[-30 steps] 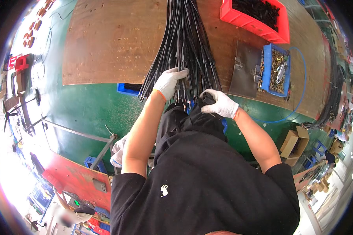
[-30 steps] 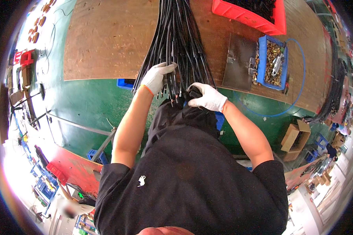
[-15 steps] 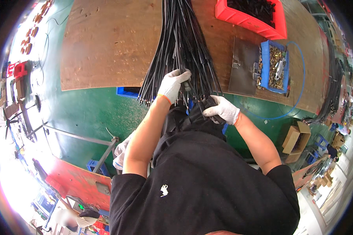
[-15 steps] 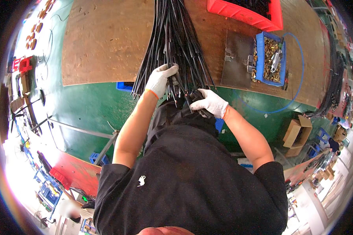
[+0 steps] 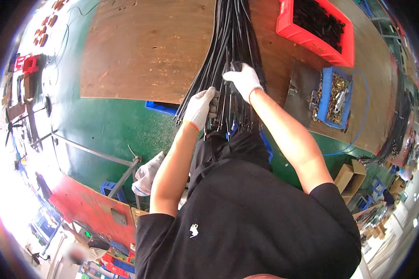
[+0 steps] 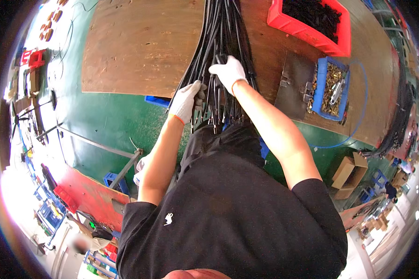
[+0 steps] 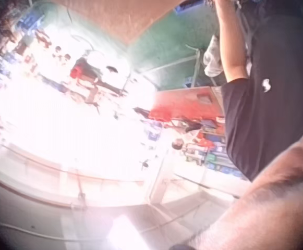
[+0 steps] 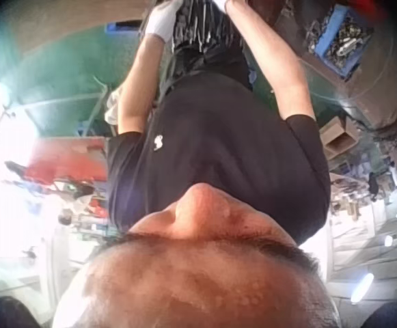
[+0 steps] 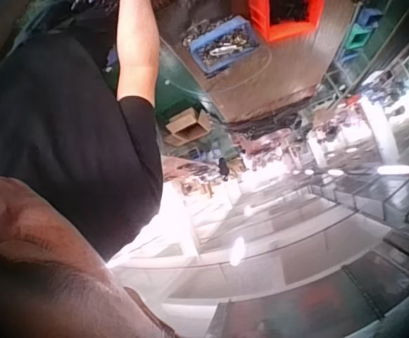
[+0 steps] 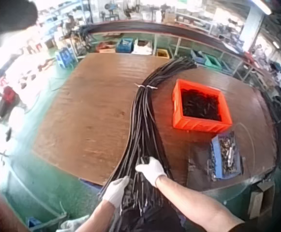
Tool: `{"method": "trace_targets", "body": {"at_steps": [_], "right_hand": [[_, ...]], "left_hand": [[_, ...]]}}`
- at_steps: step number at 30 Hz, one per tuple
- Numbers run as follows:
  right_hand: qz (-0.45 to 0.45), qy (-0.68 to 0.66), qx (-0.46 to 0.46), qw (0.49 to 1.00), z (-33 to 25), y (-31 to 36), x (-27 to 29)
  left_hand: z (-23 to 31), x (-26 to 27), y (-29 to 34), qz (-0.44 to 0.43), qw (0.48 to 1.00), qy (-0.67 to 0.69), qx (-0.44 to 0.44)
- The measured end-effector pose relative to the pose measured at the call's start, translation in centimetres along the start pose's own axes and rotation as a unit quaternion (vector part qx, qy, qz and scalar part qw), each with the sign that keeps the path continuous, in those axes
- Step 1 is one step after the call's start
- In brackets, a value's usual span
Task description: The person is assembling cable components by attaching connectors to long black cables on a workshop table.
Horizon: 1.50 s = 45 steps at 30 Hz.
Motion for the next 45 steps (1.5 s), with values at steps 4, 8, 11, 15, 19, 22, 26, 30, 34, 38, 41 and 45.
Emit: {"method": "trace_targets", "body": {"at_steps": [4, 8, 11, 15, 19, 22, 26, 30, 34, 38, 41, 45], "right_hand": [[0.109, 0.004, 0.007, 0.994, 0.4, -3.3, 2.6], [0.089, 0.000, 0.025, 0.996, -0.4, -1.1, 1.2], [0.104, 0.069, 0.029, 0.992, -1.5, 2.2, 0.3], [0.096, -0.005, 0.023, 0.995, 0.2, 4.4, -0.2], [-0.043, -0.161, 0.001, 0.986, 2.0, 5.8, -0.4], [-0.047, -0.190, 0.046, 0.980, 2.9, 5.4, 0.8], [-0.120, -0.077, 0.055, 0.988, 2.6, 8.2, 1.9], [-0.212, -0.030, 0.029, 0.976, 2.5, 13.3, 2.5], [-0.248, 0.010, 0.027, 0.968, 5.2, 17.1, 3.0], [-0.248, 0.037, 0.026, 0.968, 6.3, 19.6, 3.6], [-0.237, 0.003, 0.046, 0.970, 7.1, 20.4, 3.6], [-0.229, -0.006, 0.052, 0.972, 7.2, 20.7, 3.5]], "left_hand": [[0.9, -0.5, 0.2, -0.021, 1.000, -0.018, -0.011], [0.9, -1.8, 0.3, -0.049, 0.997, 0.060, -0.009], [1.3, -3.9, -0.5, -0.091, 0.993, 0.062, -0.038], [-0.1, -4.1, -1.9, -0.087, 0.996, 0.014, -0.021], [0.0, -4.1, -1.8, -0.091, 0.995, -0.023, -0.020], [0.3, -4.6, -1.1, -0.106, 0.994, 0.009, -0.038], [0.7, -3.9, -0.5, -0.110, 0.989, -0.103, -0.002], [1.4, -5.6, 0.4, -0.111, 0.990, -0.081, -0.015], [0.4, -6.4, -0.2, -0.083, 0.995, -0.033, -0.055], [-0.6, -6.8, -0.9, -0.071, 0.994, 0.026, -0.079], [-1.1, -7.3, -1.3, -0.061, 0.994, 0.049, -0.081], [-1.1, -7.7, -1.4, -0.063, 0.994, 0.031, -0.086]]}}
Point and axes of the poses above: each hand's wrist, its own y-axis away from the middle knuckle, its own x-axis out of the back of the hand, z = x × y, the point moved 7 cm from there along -y, towards the middle knuckle, and after that the axes turned 13 degrees about -z, right-handed, at the moved point
